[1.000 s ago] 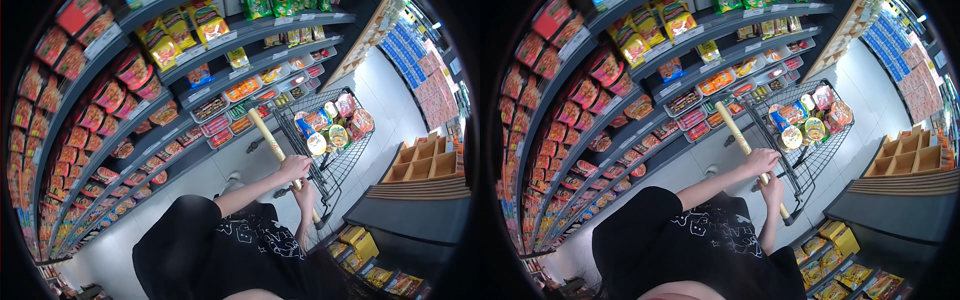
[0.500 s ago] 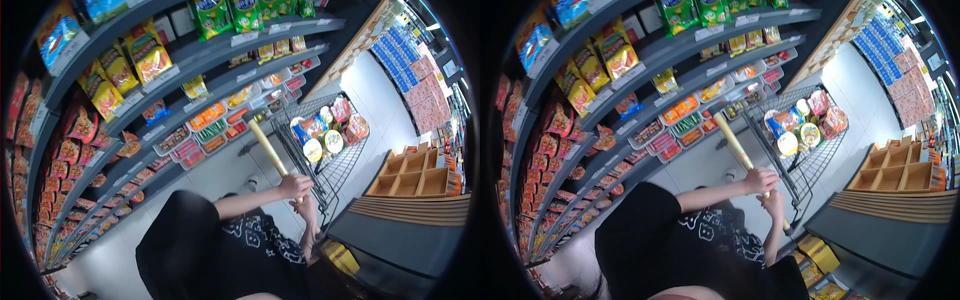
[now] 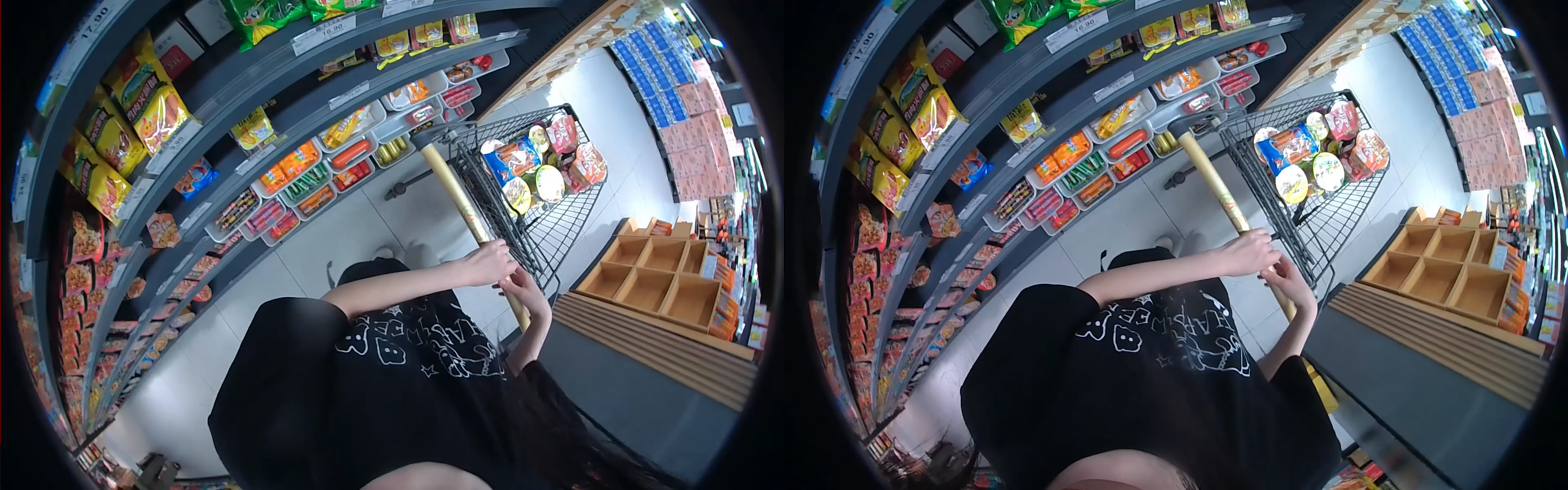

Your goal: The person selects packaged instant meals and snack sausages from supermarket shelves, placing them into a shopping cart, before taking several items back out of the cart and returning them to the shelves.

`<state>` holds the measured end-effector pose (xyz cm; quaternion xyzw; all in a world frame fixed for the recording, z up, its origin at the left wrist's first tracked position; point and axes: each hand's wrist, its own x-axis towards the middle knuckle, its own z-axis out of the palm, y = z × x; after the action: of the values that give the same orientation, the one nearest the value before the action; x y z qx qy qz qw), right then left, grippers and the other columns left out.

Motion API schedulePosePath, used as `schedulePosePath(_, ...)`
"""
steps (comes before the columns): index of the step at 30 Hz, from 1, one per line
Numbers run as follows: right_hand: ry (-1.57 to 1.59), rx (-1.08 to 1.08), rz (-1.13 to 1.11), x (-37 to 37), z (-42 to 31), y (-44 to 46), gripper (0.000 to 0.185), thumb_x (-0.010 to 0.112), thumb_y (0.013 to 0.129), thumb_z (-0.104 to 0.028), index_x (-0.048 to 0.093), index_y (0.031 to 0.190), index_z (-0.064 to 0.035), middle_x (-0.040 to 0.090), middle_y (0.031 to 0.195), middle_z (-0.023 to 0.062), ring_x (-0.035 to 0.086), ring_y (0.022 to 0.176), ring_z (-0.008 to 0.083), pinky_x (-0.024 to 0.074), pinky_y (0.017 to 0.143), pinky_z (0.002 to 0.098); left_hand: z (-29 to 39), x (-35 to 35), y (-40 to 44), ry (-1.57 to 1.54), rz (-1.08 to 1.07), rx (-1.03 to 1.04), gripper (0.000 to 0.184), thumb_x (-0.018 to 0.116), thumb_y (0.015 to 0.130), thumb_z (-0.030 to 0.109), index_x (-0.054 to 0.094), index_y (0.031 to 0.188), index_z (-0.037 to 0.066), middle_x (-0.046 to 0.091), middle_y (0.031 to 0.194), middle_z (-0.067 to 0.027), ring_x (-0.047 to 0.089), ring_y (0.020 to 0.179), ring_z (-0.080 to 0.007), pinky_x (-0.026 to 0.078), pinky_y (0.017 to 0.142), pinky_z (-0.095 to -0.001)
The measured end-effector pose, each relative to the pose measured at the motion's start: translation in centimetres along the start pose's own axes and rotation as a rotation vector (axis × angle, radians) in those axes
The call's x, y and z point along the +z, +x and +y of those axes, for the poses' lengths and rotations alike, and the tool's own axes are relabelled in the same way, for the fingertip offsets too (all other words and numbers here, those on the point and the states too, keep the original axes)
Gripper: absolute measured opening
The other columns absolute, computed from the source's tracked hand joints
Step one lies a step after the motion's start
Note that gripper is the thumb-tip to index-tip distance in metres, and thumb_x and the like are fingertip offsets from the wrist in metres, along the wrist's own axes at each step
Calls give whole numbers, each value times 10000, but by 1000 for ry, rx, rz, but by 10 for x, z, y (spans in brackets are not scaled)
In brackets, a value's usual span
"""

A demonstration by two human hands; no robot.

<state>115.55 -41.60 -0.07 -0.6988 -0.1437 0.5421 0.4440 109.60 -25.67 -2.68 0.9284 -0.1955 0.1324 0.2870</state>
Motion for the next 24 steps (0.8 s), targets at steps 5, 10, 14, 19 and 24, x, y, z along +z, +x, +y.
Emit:
schedulePosePath(5,-101,-129,-231,-67,-37,42,737,700,649,-66,281,1255,-41,527,990,97,514,925,162,425,804,293,-14,9,32,35,-10,70,119,528,706,188,557,677,77,555,696,-49,529,765,-172,335,869,-315)
schedulePosePath(10,-387,-180,-365,-115,-87,78,933,748,556,-46,199,1309,-88,432,1181,121,447,1052,199,368,890,343,-19,8,69,-82,-128,-79,225,595,683,256,581,710,33,560,706,-55,537,808,-206,287,939,-340)
schedulePosePath(14,-270,-254,-520,-118,-98,95,889,732,624,-214,186,1314,-83,401,1216,131,425,1076,209,349,902,335,-23,10,78,94,-110,-162,316,618,630,360,594,712,56,568,742,-57,534,830,-209,251,968,-334)
schedulePosePath(19,-99,-411,-556,-84,-116,109,780,634,720,-363,223,1297,-37,358,1247,124,431,1050,188,355,878,310,-28,2,74,-31,-60,-195,233,629,627,282,625,757,89,568,780,-50,526,869,-189,332,885,-333)
schedulePosePath(24,-341,-502,-343,-51,-120,137,456,541,781,-57,404,1216,-53,494,921,23,428,730,45,376,645,173,-34,-6,73,-248,-72,-244,199,645,610,181,638,780,79,587,800,-31,527,885,-183,358,829,-320)
